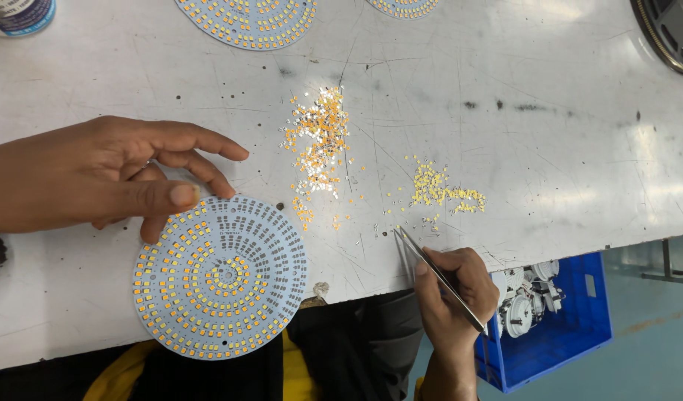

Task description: The person uses tweezers to pick up small yellow LED components from a pile on the table and places them one by one into empty slots on a circular LED board. The person repeats this process continuously across the clip.

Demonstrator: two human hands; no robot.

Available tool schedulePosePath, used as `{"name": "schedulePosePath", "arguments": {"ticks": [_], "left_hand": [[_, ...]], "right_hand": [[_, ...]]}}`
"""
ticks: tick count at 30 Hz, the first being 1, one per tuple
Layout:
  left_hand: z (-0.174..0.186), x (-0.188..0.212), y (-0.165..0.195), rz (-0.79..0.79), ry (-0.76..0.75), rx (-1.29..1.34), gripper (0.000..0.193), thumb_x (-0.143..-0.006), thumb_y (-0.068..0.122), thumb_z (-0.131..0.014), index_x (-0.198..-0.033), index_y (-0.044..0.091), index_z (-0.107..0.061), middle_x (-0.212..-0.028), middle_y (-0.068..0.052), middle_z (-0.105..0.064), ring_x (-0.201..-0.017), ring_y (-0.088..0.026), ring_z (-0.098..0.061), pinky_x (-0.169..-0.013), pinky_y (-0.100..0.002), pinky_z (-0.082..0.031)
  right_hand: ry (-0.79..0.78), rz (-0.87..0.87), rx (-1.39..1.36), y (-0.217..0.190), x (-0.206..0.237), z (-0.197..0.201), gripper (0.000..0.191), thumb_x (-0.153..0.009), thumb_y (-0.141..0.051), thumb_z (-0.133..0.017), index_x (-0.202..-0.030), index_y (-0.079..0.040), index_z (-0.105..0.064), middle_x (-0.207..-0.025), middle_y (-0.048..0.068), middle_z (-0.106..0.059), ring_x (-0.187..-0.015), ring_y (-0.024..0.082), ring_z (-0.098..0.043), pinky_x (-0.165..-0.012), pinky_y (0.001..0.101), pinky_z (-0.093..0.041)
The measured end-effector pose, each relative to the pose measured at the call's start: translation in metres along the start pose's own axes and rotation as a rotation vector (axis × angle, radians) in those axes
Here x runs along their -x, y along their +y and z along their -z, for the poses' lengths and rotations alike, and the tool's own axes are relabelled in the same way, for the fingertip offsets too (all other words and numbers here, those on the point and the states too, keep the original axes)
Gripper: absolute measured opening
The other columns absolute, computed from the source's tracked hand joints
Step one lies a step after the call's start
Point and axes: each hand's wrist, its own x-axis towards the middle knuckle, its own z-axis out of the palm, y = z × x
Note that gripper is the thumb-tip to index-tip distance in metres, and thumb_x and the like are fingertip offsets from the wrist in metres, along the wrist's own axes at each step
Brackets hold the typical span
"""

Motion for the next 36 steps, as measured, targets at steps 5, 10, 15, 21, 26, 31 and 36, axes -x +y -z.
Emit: {"name": "schedulePosePath", "arguments": {"ticks": [5,10,15,21,26,31,36], "left_hand": [[-0.002,0.004,0.004,-0.059,0.019,0.011,0.079,-0.08,0.065,-0.068,-0.15,0.029,-0.054,-0.117,0.0,-0.074,-0.052,-0.018,-0.067,-0.032,-0.031,-0.048],[-0.002,0.007,0.007,-0.084,0.04,-0.01,0.081,-0.079,0.067,-0.068,-0.149,0.028,-0.056,-0.116,0.0,-0.075,-0.047,-0.017,-0.069,-0.032,-0.031,-0.049],[-0.002,0.013,0.014,-0.127,0.041,0.014,0.08,-0.076,0.064,-0.065,-0.147,0.027,-0.058,-0.113,0.0,-0.076,-0.046,-0.016,-0.069,-0.033,-0.03,-0.048],[-0.001,0.022,0.022,-0.174,0.017,0.096,0.078,-0.076,0.063,-0.063,-0.144,0.026,-0.057,-0.113,0.001,-0.076,-0.047,-0.011,-0.069,-0.035,-0.026,-0.045],[-0.002,0.025,0.017,-0.216,0.042,0.08,0.078,-0.075,0.062,-0.064,-0.142,0.022,-0.058,-0.102,-0.002,-0.081,-0.047,-0.011,-0.069,-0.035,-0.025,-0.046],[-0.002,0.024,0.005,-0.335,0.029,0.083,0.075,-0.082,0.06,-0.063,-0.142,0.014,-0.057,-0.104,-0.007,-0.08,-0.05,-0.011,-0.074,-0.035,-0.023,-0.047],[-0.003,0.023,-0.002,-0.381,0.052,0.077,0.074,-0.085,0.061,-0.061,-0.14,0.012,-0.056,-0.107,-0.007,-0.081,-0.051,-0.012,-0.075,-0.036,-0.021,-0.048]], "right_hand": [[-0.001,-0.036,-0.034,-0.001,0.001,0.001,0.01,-0.087,-0.002,-0.074,-0.094,0.004,-0.07,-0.08,0.007,-0.065,-0.064,0.007,-0.055,-0.058,0.0203,-0.04],[-0.042,0.005,0.002,-0.002,0.0,0.004,0.012,-0.089,-0.004,-0.075,-0.097,0.004,-0.07,-0.083,0.007,-0.067,-0.068,0.006,-0.058,-0.061,0.0198,-0.043],[-0.04,-0.032,0.005,0.001,0.002,0.005,0.011,-0.089,-0.002,-0.074,-0.097,0.004,-0.071,-0.082,0.007,-0.067,-0.064,0.006,-0.055,-0.058,0.02,-0.04],[-0.001,-0.064,-0.027,-0.002,0.008,0.002,0.008,-0.09,0.001,-0.071,-0.095,0.005,-0.067,-0.077,0.005,-0.063,-0.063,0.007,-0.05,-0.059,0.0217,-0.036],[-0.078,0.076,-0.177,-0.025,0.024,-0.017,0.006,-0.086,0.001,-0.07,-0.087,0.002,-0.064,-0.071,0.004,-0.057,-0.059,0.008,-0.049,-0.056,0.0231,-0.035],[-0.242,0.214,-0.207,-0.051,0.038,-0.032,0.008,-0.081,0.0,-0.072,-0.083,0.001,-0.064,-0.069,0.006,-0.058,-0.058,0.013,-0.051,-0.054,0.0255,-0.037],[-0.303,0.289,-0.216,-0.058,0.043,-0.033,0.012,-0.082,-0.004,-0.072,-0.082,-0.001,-0.06,-0.072,0.007,-0.059,-0.064,0.017,-0.056,-0.06,0.0284,-0.042]]}}
